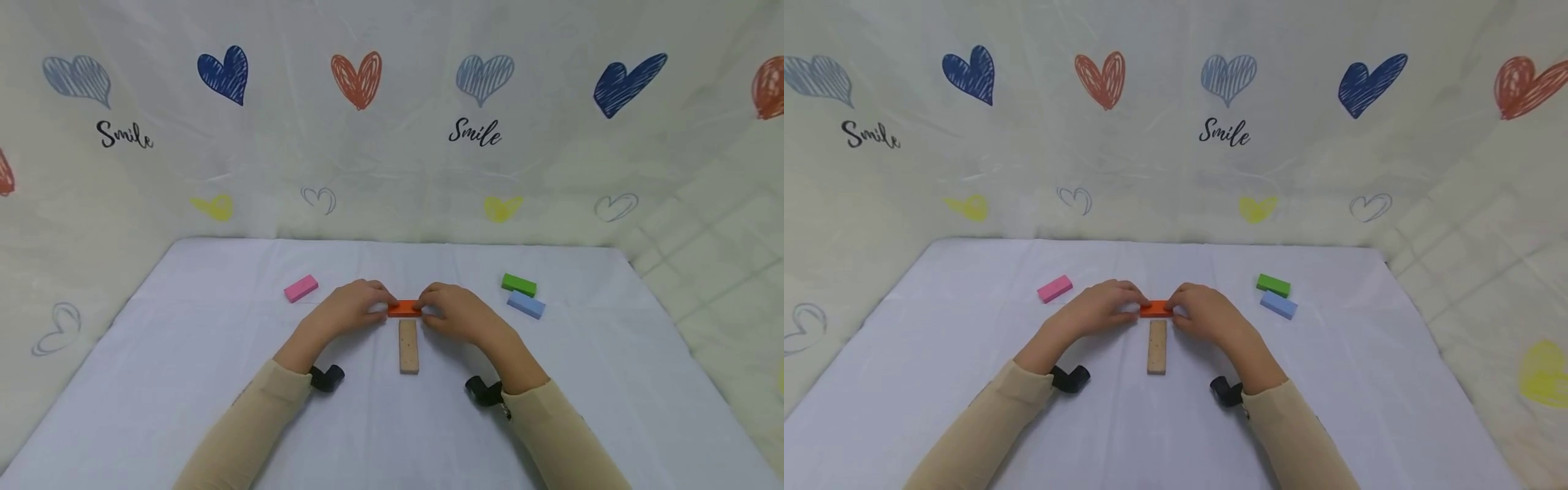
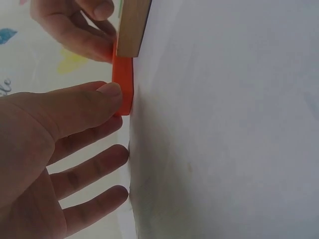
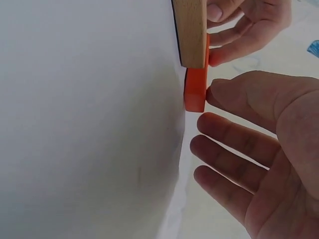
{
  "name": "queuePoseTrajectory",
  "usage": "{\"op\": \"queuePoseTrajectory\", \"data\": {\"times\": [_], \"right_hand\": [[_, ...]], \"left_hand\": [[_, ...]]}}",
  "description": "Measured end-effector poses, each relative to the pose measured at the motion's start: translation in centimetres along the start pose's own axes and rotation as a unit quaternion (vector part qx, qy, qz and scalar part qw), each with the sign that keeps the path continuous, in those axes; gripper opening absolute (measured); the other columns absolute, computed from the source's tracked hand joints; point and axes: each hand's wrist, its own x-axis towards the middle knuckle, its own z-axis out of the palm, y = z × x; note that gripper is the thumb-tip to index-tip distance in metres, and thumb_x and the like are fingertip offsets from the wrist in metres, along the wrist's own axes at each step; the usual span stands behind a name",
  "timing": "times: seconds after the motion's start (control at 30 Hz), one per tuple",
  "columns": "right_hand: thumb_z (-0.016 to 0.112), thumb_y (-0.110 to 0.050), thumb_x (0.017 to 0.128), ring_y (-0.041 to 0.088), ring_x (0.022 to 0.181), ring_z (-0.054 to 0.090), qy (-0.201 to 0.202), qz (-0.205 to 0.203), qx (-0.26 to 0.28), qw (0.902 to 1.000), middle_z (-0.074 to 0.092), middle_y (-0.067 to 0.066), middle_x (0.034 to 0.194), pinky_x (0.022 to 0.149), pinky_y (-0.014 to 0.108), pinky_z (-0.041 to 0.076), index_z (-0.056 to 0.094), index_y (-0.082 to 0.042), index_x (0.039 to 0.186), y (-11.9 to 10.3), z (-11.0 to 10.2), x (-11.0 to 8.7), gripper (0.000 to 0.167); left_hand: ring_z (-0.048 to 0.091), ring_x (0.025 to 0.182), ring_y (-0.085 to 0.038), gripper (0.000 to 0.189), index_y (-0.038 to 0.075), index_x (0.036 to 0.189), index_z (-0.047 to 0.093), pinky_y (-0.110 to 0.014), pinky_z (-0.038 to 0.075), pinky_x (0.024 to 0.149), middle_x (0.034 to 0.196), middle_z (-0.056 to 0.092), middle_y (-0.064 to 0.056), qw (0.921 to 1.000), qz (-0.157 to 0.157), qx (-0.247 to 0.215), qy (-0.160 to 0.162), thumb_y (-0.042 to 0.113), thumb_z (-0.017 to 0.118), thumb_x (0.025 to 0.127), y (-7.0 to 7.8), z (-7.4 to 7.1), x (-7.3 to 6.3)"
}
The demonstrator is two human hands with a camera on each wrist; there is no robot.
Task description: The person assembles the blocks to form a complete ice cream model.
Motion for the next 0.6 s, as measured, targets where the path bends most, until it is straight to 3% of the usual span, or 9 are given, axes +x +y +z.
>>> {"op": "queuePoseTrajectory", "data": {"times": [0.6], "right_hand": [[0.069, -0.013, 0.091, 0.022, 0.106, 0.064, -0.006, 0.011, 0.011, 0.9999, 0.069, 0.001, 0.111, 0.095, 0.043, 0.052, 0.076, -0.011, 0.106, -0.16, -0.33, -0.2, 0.017]], "left_hand": [[0.06, 0.108, -0.017, 0.029, 0.021, 0.121, 0.072, -0.035, 0.052, 0.093, 0.118, 0.067, 0.006, 0.9999, 0.01, -0.005, 0.006, 0.02, 0.072, 0.092, 0.63, 0.29, -0.15]]}}
